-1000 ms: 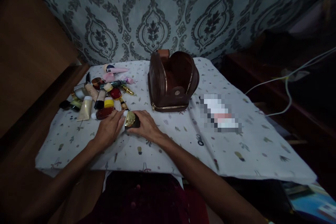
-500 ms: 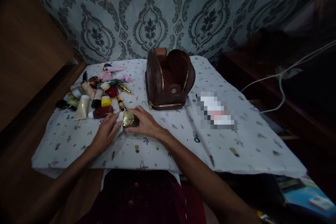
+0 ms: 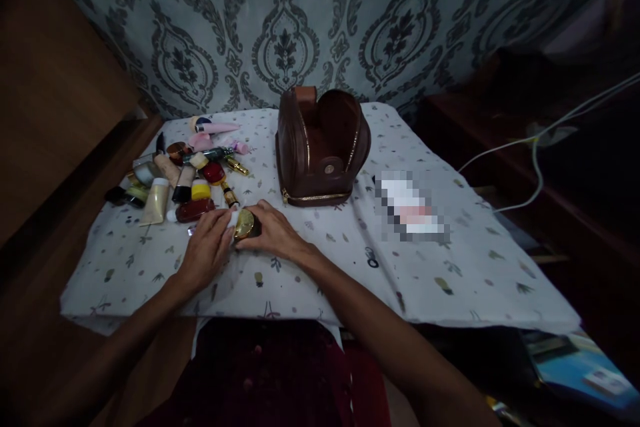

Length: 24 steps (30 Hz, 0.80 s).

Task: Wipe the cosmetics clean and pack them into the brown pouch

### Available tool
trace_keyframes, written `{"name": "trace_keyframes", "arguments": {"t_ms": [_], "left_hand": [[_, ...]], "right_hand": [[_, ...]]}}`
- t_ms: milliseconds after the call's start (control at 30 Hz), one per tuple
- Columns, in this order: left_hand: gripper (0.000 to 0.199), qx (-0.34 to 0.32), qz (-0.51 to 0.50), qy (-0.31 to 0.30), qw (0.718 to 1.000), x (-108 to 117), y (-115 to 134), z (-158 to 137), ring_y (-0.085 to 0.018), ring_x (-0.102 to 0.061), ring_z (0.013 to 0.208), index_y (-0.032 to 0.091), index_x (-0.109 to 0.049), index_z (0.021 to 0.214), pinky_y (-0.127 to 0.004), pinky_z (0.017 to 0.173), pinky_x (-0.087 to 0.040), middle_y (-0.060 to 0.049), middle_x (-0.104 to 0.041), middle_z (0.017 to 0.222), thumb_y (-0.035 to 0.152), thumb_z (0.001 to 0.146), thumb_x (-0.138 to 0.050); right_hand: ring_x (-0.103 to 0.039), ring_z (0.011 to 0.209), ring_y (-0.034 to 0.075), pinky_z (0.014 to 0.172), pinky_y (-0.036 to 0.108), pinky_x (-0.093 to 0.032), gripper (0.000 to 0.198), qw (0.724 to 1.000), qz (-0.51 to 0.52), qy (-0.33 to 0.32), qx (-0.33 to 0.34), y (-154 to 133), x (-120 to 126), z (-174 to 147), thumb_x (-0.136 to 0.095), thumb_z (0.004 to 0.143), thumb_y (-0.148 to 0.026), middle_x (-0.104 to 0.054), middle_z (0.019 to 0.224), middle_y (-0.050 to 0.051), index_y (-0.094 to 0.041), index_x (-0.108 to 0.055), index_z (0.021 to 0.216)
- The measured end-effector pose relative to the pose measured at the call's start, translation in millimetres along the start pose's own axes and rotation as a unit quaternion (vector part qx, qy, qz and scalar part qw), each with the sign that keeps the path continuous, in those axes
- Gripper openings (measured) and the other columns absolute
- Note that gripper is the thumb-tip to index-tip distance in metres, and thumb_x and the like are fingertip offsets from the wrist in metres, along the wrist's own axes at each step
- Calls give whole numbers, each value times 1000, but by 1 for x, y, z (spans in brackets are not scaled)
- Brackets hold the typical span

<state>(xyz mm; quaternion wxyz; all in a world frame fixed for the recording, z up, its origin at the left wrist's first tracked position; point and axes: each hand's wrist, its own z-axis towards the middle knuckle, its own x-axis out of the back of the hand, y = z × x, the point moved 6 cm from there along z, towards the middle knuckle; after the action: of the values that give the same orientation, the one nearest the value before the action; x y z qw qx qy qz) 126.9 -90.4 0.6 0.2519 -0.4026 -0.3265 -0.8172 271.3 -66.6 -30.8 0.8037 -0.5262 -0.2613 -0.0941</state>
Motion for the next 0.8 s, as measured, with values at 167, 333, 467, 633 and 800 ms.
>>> {"name": "trace_keyframes", "arguments": {"t_ms": [167,333,467,633,800], "left_hand": [[37,-101,31,-25,994,-5,20,7,-28,-46,128,17,-51,136,-50,107,-45,-12,-58,134,22,100,-43],[39,-147,46,-51,987,-8,19,3,-30,-46,133,20,-49,139,-53,105,-47,-12,-58,138,22,99,-48],[50,-143,0,-33,989,-6,10,-2,-28,-45,136,24,-36,148,-51,109,-45,-14,-52,143,24,99,-48],[64,-63,-73,-23,995,-11,-6,-6,-28,-44,138,27,-20,155,-49,110,-44,-16,-45,148,37,99,-49],[64,17,-137,-33,990,-16,-19,-9,-29,-54,127,27,-28,152,-49,104,-48,-14,-55,138,50,96,-51]], "right_hand": [[-55,85,19,76,31,-46,36,1000,-17,7,-8,4,-2,0,-83,67,-27,-53,92,3,-17,-61,94],[-54,85,19,76,31,-46,35,1000,12,-23,18,2,2,1,-81,68,-30,-53,92,2,-18,-58,91],[-50,76,16,67,28,-43,37,999,4,-54,10,-1,6,-1,-81,70,-34,-52,87,0,-18,-54,90],[-51,77,16,67,27,-43,37,998,8,-68,9,-5,7,-1,-81,71,-37,-55,89,1,-18,-55,91],[-53,79,18,70,30,-44,51,996,21,-83,-5,-3,4,-1,-76,76,-48,-58,95,4,-17,-59,113]]}}
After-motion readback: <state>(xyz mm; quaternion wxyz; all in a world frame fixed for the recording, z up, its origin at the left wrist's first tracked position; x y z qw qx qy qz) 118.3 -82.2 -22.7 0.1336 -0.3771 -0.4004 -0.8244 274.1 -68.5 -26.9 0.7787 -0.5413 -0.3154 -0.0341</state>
